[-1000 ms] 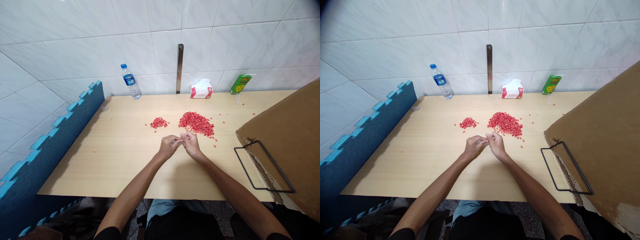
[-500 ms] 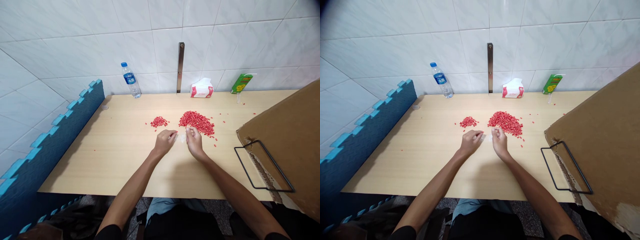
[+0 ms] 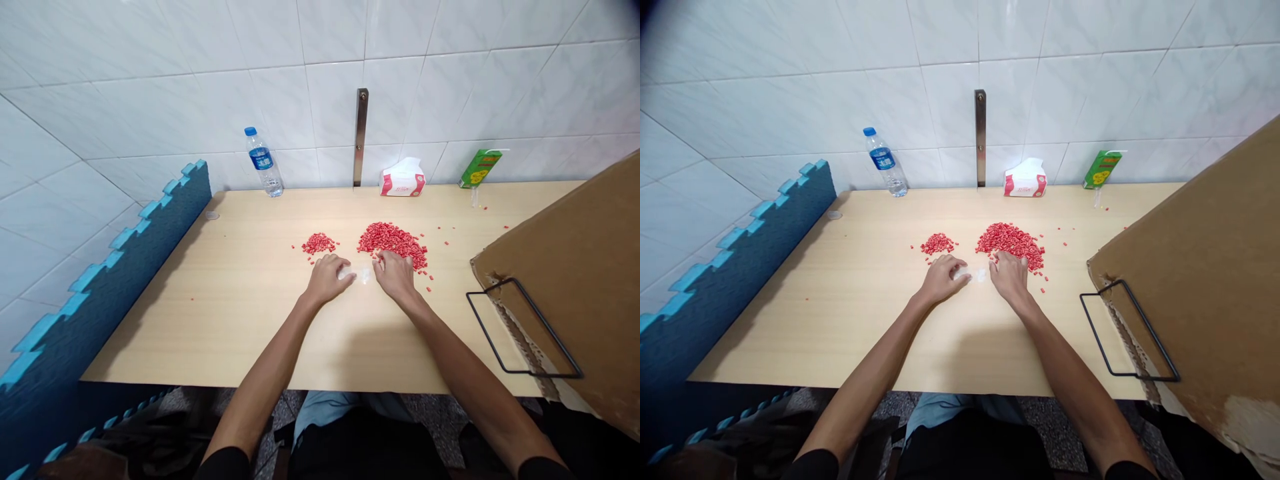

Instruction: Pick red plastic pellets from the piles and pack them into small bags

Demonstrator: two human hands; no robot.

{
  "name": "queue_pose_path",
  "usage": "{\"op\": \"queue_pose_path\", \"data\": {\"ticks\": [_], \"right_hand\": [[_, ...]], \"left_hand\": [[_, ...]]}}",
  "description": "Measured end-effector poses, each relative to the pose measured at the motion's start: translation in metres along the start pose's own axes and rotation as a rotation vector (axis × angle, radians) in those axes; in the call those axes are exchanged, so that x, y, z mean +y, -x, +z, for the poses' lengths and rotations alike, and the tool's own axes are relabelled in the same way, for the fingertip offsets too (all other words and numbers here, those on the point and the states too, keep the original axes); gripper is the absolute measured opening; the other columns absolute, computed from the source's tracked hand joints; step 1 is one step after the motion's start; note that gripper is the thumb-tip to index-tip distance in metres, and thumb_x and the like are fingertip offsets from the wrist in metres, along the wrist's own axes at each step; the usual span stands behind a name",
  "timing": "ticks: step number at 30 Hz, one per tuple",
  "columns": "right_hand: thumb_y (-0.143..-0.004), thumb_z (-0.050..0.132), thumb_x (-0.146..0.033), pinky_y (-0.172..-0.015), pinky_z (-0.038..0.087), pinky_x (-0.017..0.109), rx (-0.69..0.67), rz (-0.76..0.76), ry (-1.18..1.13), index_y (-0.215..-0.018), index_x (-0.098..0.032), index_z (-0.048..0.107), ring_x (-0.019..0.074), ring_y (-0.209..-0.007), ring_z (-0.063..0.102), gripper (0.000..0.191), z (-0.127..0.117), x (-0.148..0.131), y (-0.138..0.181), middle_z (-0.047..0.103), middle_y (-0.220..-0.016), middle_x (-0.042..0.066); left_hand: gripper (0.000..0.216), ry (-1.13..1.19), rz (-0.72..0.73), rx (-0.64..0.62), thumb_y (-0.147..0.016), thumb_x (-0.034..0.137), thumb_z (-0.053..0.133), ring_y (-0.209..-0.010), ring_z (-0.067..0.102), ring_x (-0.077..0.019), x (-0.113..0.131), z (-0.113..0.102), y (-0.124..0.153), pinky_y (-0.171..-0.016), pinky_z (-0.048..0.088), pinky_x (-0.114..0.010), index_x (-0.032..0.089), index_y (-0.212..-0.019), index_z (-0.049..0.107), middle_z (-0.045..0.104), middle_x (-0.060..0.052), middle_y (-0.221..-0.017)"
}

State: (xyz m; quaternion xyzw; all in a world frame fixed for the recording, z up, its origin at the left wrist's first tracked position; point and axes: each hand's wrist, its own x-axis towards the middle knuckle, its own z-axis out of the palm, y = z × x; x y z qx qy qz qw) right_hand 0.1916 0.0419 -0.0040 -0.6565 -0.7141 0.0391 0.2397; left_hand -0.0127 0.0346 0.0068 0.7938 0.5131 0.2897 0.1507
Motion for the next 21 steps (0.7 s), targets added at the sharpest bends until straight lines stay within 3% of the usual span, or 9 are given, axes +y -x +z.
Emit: {"op": "queue_pose_path", "data": {"ticks": [4,8,14,21], "right_hand": [[-0.092,0.047,-0.028,-0.082,0.029,0.038,-0.009,-0.016,0.049,-0.094,-0.019,0.061,0.0246,-0.090,0.060,0.017,0.0037,0.0005,-0.0006,0.069,-0.095,0.009],[-0.093,0.045,-0.022,-0.078,0.029,0.035,-0.009,-0.010,0.040,-0.085,-0.018,0.059,0.0232,-0.088,0.059,0.017,0.0072,0.0044,-0.0018,0.068,-0.090,0.008],[-0.093,0.046,-0.021,-0.078,0.029,0.035,0.010,-0.042,0.073,-0.084,-0.017,0.058,0.0228,-0.086,0.058,0.016,0.0092,0.0050,-0.0014,0.067,-0.087,0.008],[-0.096,0.041,-0.029,-0.077,0.035,0.033,0.161,-0.114,-0.053,-0.089,-0.017,0.059,0.0229,-0.086,0.056,0.023,0.0043,0.0009,0.0018,0.064,-0.089,0.010]], "left_hand": [[0.023,-0.034,0.088,-0.090,-0.077,0.036,0.068,-0.090,0.056,-0.0217,0.0034,0.0015,0.0023,-0.083,0.043,-0.036,0.020,-0.092,0.068,0.063,-0.006,-0.093],[0.010,0.050,0.091,-0.101,-0.083,0.026,0.061,-0.085,0.057,-0.0183,0.0003,0.0046,0.0013,-0.080,0.044,-0.033,0.018,-0.084,0.067,0.063,-0.005,-0.086],[0.011,0.083,0.083,-0.109,-0.085,0.022,0.058,-0.081,0.058,-0.0165,-0.0003,0.0054,0.0009,-0.078,0.045,-0.030,0.017,-0.082,0.067,0.065,-0.004,-0.084],[0.015,0.049,0.089,-0.100,-0.087,0.023,0.054,-0.082,0.059,-0.0175,0.0034,0.0042,0.0017,-0.080,0.045,-0.032,0.018,-0.084,0.067,0.065,-0.005,-0.083]]}}
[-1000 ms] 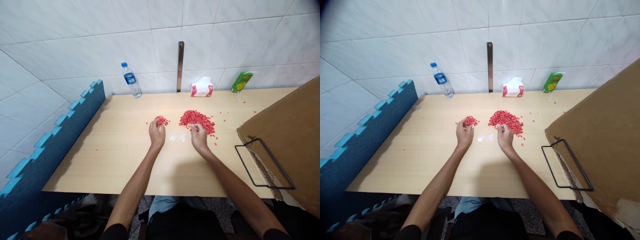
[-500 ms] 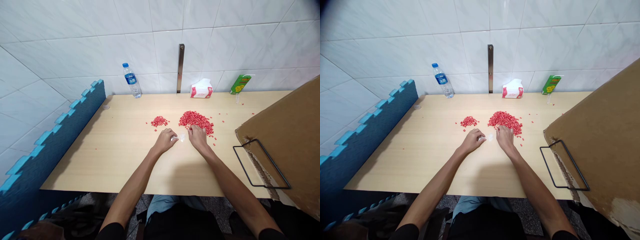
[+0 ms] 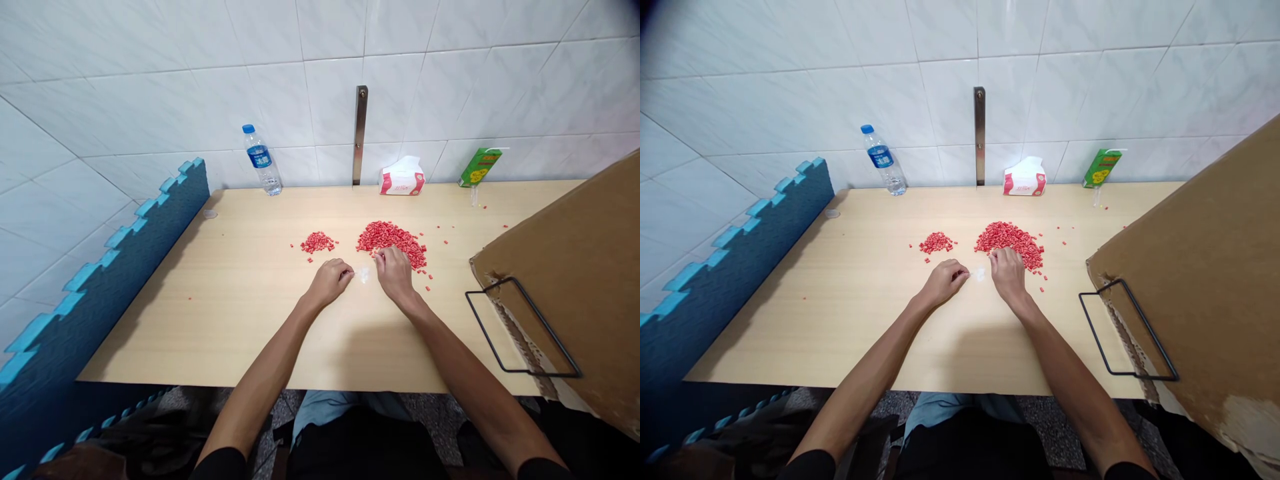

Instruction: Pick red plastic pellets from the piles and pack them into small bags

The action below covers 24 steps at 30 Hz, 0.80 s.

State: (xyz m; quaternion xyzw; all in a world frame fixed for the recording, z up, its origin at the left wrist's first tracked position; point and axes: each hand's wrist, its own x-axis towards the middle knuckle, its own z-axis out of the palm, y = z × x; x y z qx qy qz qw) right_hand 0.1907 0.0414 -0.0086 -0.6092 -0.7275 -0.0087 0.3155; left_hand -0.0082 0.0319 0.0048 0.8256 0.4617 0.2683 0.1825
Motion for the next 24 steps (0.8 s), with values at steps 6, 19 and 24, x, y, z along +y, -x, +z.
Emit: {"op": "queue_pose_path", "data": {"ticks": [6,19,24], "right_hand": [[-0.096,0.039,-0.035,-0.074,0.042,0.030,0.008,0.025,-0.244,-0.093,-0.019,0.060,0.0204,-0.082,0.059,0.027,0.002,-0.004,0.005,0.066,-0.091,0.009],[-0.088,0.049,-0.032,-0.069,0.048,0.030,-0.005,0.138,-0.605,-0.086,-0.018,0.062,0.0175,-0.071,0.062,0.019,0.005,-0.008,0.006,0.066,-0.081,0.006],[-0.086,0.051,-0.033,-0.072,0.050,0.032,-0.004,0.159,-0.643,-0.089,-0.018,0.063,0.0186,-0.077,0.063,0.019,0.004,-0.011,0.005,0.067,-0.085,0.007]], "left_hand": [[0.019,0.086,-0.012,0.051,-0.090,0.023,0.047,-0.086,0.060,-0.0176,0.001,0.001,0.001,-0.082,0.048,-0.031,0.018,-0.089,0.066,0.066,-0.006,-0.088],[0.016,0.127,0.002,0.082,-0.088,0.019,0.052,-0.086,0.062,-0.0167,-0.001,0.005,0.001,-0.084,0.049,-0.030,0.018,-0.092,0.068,0.069,-0.006,-0.090],[0.016,0.168,-0.022,0.096,-0.086,0.018,0.053,-0.087,0.063,-0.0175,-0.001,0.004,0.001,-0.084,0.050,-0.031,0.018,-0.093,0.068,0.070,-0.006,-0.091]]}}
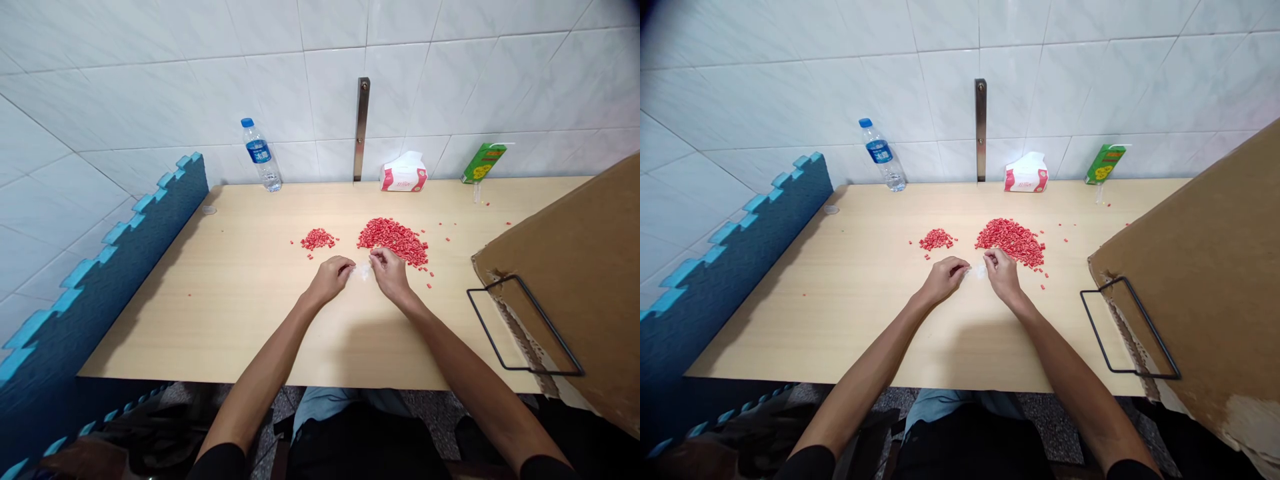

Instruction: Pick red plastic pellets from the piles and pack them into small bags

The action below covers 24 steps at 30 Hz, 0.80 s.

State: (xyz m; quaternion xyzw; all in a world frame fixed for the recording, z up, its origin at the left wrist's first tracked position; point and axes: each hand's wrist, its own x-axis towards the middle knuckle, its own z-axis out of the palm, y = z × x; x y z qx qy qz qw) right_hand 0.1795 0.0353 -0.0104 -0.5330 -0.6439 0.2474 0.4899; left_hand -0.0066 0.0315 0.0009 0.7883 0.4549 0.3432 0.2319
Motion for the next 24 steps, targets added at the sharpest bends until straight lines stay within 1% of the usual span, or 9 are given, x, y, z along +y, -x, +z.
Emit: {"op": "queue_pose_path", "data": {"ticks": [3,7,10,14,19,24], "right_hand": [[-0.083,0.054,-0.032,-0.073,0.051,0.032,0.006,0.022,-0.061,-0.087,-0.018,0.064,0.0188,-0.078,0.063,0.017,0.001,-0.002,0.000,0.067,-0.085,0.006],[-0.079,0.060,-0.032,-0.073,0.053,0.033,-0.022,0.098,-0.216,-0.087,-0.018,0.066,0.0187,-0.078,0.065,0.017,0.004,0.000,0.000,0.068,-0.086,0.006],[-0.076,0.063,-0.032,-0.075,0.054,0.034,-0.041,0.123,-0.295,-0.086,-0.018,0.067,0.0194,-0.079,0.066,0.018,0.007,0.002,0.001,0.069,-0.088,0.006],[-0.075,0.066,-0.032,-0.073,0.055,0.035,-0.101,0.137,-0.360,-0.082,-0.019,0.067,0.0193,-0.075,0.066,0.016,0.009,-0.003,0.004,0.069,-0.083,0.005],[-0.075,0.067,-0.033,-0.072,0.056,0.034,-0.168,0.134,-0.370,-0.085,-0.019,0.067,0.0189,-0.075,0.066,0.017,0.010,-0.012,0.009,0.068,-0.081,0.004],[-0.071,0.071,-0.037,-0.067,0.056,0.033,-0.197,0.185,-0.437,-0.082,-0.019,0.062,0.0186,-0.071,0.067,0.022,0.012,-0.015,0.011,0.067,-0.076,0.002]], "left_hand": [[0.017,0.087,-0.058,0.027,-0.085,0.020,0.054,-0.085,0.065,-0.0173,0.000,0.001,0.001,-0.081,0.051,-0.031,0.019,-0.095,0.068,0.070,-0.007,-0.093],[0.021,0.322,-0.189,0.078,-0.081,0.024,0.060,-0.082,0.067,-0.0163,-0.002,0.005,0.001,-0.077,0.053,-0.029,0.018,-0.100,0.066,0.072,-0.005,-0.088],[0.024,0.494,-0.283,0.136,-0.076,0.025,0.066,-0.077,0.068,-0.0161,-0.004,0.008,0.000,-0.073,0.054,-0.029,0.017,-0.098,0.065,0.071,-0.005,-0.080],[0.025,0.652,-0.326,0.181,-0.073,0.028,0.069,-0.069,0.068,-0.0154,-0.004,0.010,-0.002,-0.071,0.054,-0.030,0.015,-0.094,0.064,0.071,-0.004,-0.074],[0.029,0.746,-0.369,0.195,-0.071,0.029,0.071,-0.064,0.068,-0.0155,0.002,0.009,-0.004,-0.068,0.053,-0.029,0.014,-0.094,0.061,0.069,-0.002,-0.067],[0.036,0.749,-0.369,0.244,-0.068,0.032,0.073,-0.058,0.066,-0.0140,0.006,0.008,-0.005,-0.064,0.053,-0.027,0.015,-0.097,0.058,0.068,0.000,-0.066]]}}
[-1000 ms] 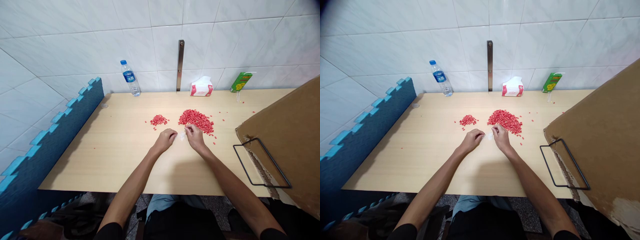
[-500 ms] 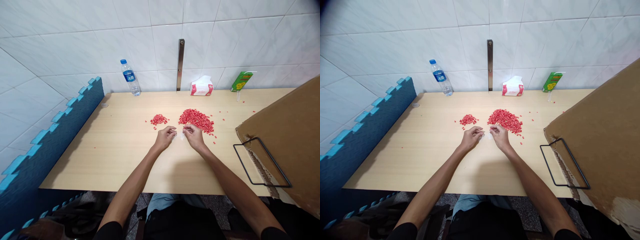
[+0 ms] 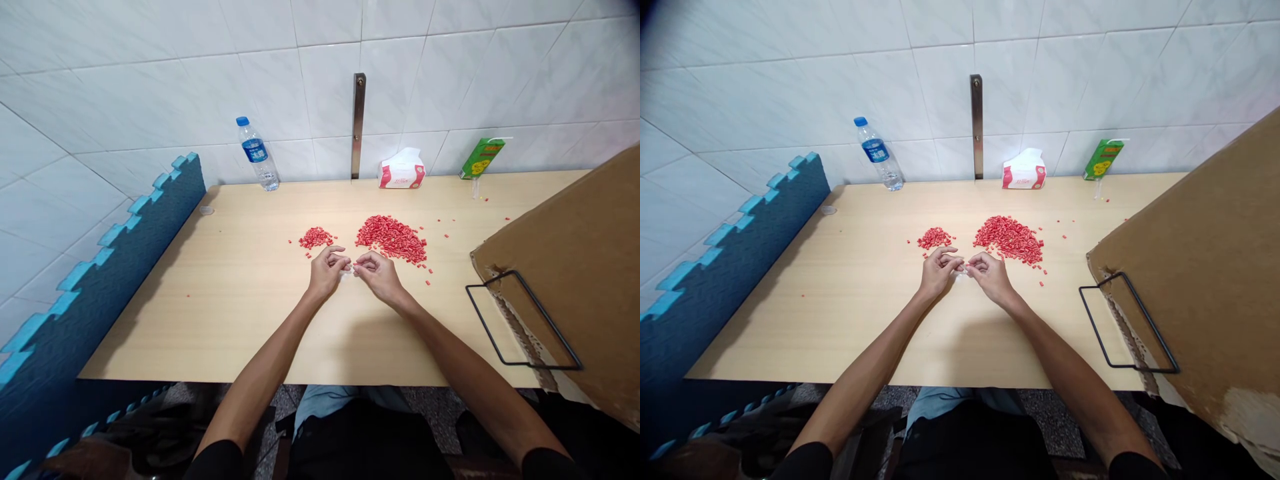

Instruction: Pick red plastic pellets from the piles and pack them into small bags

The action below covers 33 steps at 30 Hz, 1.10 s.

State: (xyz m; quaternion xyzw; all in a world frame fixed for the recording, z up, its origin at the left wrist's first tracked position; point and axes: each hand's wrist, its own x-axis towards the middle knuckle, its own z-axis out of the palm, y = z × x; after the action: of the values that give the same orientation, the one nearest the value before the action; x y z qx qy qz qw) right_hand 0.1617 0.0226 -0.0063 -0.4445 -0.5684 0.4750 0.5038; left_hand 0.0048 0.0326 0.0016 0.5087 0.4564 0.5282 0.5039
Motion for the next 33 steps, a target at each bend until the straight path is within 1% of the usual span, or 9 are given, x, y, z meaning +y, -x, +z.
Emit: {"op": "queue_pose_path", "data": {"ticks": [6,10,16,20,25,30,33], "right_hand": [[-0.072,0.071,-0.040,-0.069,0.057,0.035,-0.041,0.051,-0.107,-0.078,-0.020,0.059,0.0192,-0.068,0.070,0.025,0.005,-0.003,0.003,0.068,-0.073,0.002],[-0.072,0.073,-0.038,-0.073,0.057,0.035,-0.056,0.057,-0.182,-0.079,-0.020,0.057,0.0191,-0.072,0.071,0.025,0.008,-0.001,0.004,0.069,-0.073,0.001],[-0.073,0.073,-0.036,-0.073,0.057,0.035,-0.071,0.043,-0.277,-0.080,-0.020,0.053,0.0172,-0.072,0.070,0.026,0.008,0.003,0.003,0.070,-0.074,0.001],[-0.072,0.074,-0.036,-0.075,0.057,0.035,-0.065,0.048,-0.278,-0.079,-0.020,0.053,0.0175,-0.074,0.071,0.027,0.009,0.000,0.004,0.069,-0.075,0.001],[-0.070,0.075,-0.039,-0.077,0.057,0.036,-0.042,0.059,-0.241,-0.077,-0.020,0.053,0.0188,-0.076,0.071,0.030,0.010,-0.002,0.005,0.068,-0.074,0.000],[-0.072,0.074,-0.038,-0.076,0.058,0.035,-0.015,0.023,-0.176,-0.077,-0.020,0.054,0.0197,-0.077,0.071,0.027,0.010,0.001,0.006,0.067,-0.075,0.001],[-0.073,0.073,-0.041,-0.076,0.059,0.036,-0.005,0.008,-0.145,-0.078,-0.021,0.054,0.0206,-0.079,0.071,0.027,0.010,0.002,0.006,0.067,-0.077,0.002]], "left_hand": [[0.038,-0.015,0.047,0.079,-0.069,0.029,0.072,-0.056,0.065,-0.0128,0.004,0.005,0.004,-0.063,0.052,-0.025,0.016,-0.101,0.057,0.065,0.003,-0.061],[0.036,-0.024,0.065,0.092,-0.070,0.027,0.071,-0.056,0.064,-0.0125,0.007,0.009,0.008,-0.062,0.051,-0.025,0.016,-0.101,0.057,0.065,0.003,-0.063],[0.032,-0.080,0.109,0.111,-0.074,0.027,0.069,-0.061,0.065,-0.0135,0.005,0.012,0.012,-0.062,0.052,-0.025,0.017,-0.102,0.058,0.067,0.000,-0.067],[0.031,-0.114,0.134,0.112,-0.076,0.028,0.068,-0.062,0.066,-0.0142,0.003,0.011,0.013,-0.061,0.053,-0.024,0.017,-0.103,0.058,0.068,-0.001,-0.070],[0.029,-0.144,0.141,0.108,-0.076,0.028,0.067,-0.064,0.066,-0.0141,0.002,0.012,0.014,-0.060,0.052,-0.023,0.017,-0.103,0.059,0.069,-0.002,-0.072],[0.028,-0.144,0.132,0.101,-0.076,0.026,0.068,-0.063,0.066,-0.0136,0.002,0.013,0.016,-0.061,0.053,-0.024,0.016,-0.101,0.061,0.070,-0.003,-0.073],[0.026,-0.128,0.129,0.093,-0.078,0.030,0.066,-0.061,0.065,-0.0124,0.004,0.014,0.017,-0.062,0.053,-0.023,0.015,-0.099,0.062,0.070,-0.003,-0.072]]}}
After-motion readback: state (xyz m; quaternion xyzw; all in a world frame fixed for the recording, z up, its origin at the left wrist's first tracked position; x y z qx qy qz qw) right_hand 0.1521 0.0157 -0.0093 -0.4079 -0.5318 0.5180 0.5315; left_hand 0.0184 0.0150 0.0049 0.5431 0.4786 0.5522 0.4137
